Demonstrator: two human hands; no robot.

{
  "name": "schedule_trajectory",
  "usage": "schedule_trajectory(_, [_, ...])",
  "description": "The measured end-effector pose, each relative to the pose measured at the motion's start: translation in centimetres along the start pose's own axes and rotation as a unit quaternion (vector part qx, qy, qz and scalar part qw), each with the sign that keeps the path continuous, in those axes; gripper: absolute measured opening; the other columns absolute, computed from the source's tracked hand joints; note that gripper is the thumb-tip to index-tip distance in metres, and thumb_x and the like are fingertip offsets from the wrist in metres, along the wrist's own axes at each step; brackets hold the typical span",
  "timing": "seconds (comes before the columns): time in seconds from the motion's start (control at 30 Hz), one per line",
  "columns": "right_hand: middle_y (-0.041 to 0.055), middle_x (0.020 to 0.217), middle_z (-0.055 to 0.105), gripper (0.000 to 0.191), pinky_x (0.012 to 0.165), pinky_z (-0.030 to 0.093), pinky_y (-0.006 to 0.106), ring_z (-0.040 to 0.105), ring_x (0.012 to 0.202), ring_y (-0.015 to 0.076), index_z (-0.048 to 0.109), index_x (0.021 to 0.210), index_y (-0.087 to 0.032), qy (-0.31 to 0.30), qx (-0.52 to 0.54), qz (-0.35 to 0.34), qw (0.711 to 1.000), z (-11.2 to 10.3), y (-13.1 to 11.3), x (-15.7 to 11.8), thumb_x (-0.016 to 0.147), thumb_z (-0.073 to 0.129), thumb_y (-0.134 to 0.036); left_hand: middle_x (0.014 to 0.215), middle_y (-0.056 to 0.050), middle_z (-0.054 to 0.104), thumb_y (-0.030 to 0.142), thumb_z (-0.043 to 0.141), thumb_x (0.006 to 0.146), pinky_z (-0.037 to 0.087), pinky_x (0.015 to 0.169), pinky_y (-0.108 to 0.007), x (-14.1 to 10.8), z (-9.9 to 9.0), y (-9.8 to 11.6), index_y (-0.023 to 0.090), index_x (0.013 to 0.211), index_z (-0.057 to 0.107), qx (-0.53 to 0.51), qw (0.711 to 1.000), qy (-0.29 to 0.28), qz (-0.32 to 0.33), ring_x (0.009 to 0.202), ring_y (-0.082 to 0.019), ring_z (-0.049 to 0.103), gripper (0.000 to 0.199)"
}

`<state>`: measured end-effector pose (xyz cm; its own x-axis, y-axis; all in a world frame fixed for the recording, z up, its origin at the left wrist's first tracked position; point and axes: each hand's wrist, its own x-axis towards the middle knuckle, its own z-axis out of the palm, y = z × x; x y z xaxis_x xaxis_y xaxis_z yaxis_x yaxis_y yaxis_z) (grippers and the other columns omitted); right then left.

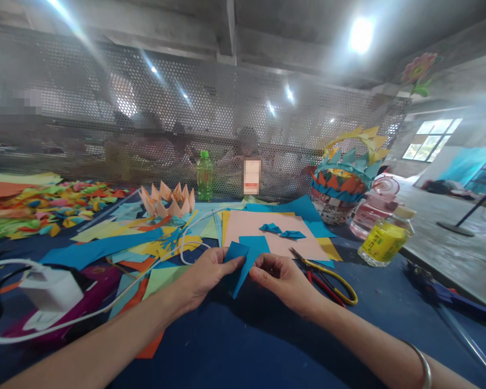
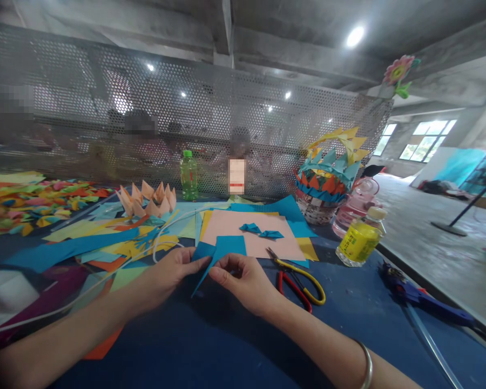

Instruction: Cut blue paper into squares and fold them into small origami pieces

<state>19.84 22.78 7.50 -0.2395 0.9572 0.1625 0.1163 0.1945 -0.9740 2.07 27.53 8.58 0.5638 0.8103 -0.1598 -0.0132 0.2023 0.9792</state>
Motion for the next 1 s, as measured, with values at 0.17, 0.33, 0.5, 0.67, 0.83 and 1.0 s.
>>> schedule_trajectory(0.17, [-0.0014,0.069,0.054,0.039,0.06,0.036,0.024,0.045,0.063,0.0104,0.058,0.076,-0.015,-0.008,-0.007,-0.004,1.0,0.1,-0.2,0.0,0.08,0.064,-0.053,0.058,0.0,0.061,0.048,0.083,0.058,0.039,0.047,-0.019,-0.1,0.1,0.2,0.012,0.074,0.07,0.006,1.0,-0.01,0.001,0.048,-0.009,0.049,0.042])
schedule_trajectory(0.33, [-0.0007,0.072,0.056,0.037,0.061,0.037,0.024,0.047,0.065,0.011,0.061,0.077,-0.015,-0.008,-0.001,0.0,1.0,0.0,-0.4,-0.2,0.079,0.066,-0.052,0.062,-0.002,0.063,0.052,0.079,0.064,0.04,0.047,-0.019,0.1,-0.2,-0.1,0.012,0.079,0.071,0.022,1.0,-0.015,0.005,0.048,-0.009,0.049,0.044])
schedule_trajectory(0.5, [-0.0014,0.07,0.056,0.033,0.062,0.039,0.024,0.048,0.065,0.0111,0.06,0.076,-0.016,-0.008,0.027,0.012,1.0,-0.1,-0.5,-0.2,0.079,0.067,-0.048,0.065,-0.004,0.065,0.054,0.077,0.065,0.043,0.05,-0.021,0.4,-0.3,-0.4,0.012,0.075,0.07,0.053,0.998,-0.005,0.045,0.054,-0.012,0.053,0.043])
schedule_trajectory(0.67, [-0.0002,0.071,0.059,0.02,0.062,0.041,0.024,0.052,0.069,0.0131,0.058,0.075,-0.017,0.015,0.052,0.036,0.998,0.0,-0.4,-0.1,0.077,0.065,-0.036,0.065,-0.002,0.065,0.055,0.075,0.066,0.046,0.052,-0.023,0.7,-0.2,-0.4,0.013,0.081,0.069,0.097,0.991,0.031,0.086,0.055,-0.013,0.053,0.045])
schedule_trajectory(0.83, [-0.001,0.069,0.059,0.017,0.064,0.042,0.025,0.052,0.066,0.0129,0.057,0.074,-0.018,0.033,0.066,0.062,0.995,0.0,-0.4,0.0,0.074,0.064,-0.033,0.07,-0.003,0.065,0.06,0.066,0.073,0.046,0.058,-0.024,0.1,0.2,-0.1,0.014,0.082,0.067,0.109,0.992,0.021,0.064,0.062,-0.015,0.056,0.047])
schedule_trajectory(1.0, [-0.0017,0.066,0.059,0.026,0.062,0.04,0.025,0.051,0.061,0.0112,0.055,0.071,-0.017,0.034,0.069,0.058,0.995,-0.1,-0.6,0.1,0.074,0.067,-0.04,0.086,-0.006,0.068,0.067,0.051,0.081,0.048,0.072,-0.027,-0.4,0.6,0.2,0.015,0.094,0.066,0.07,0.993,-0.049,0.083,0.078,-0.018,0.059,0.055])
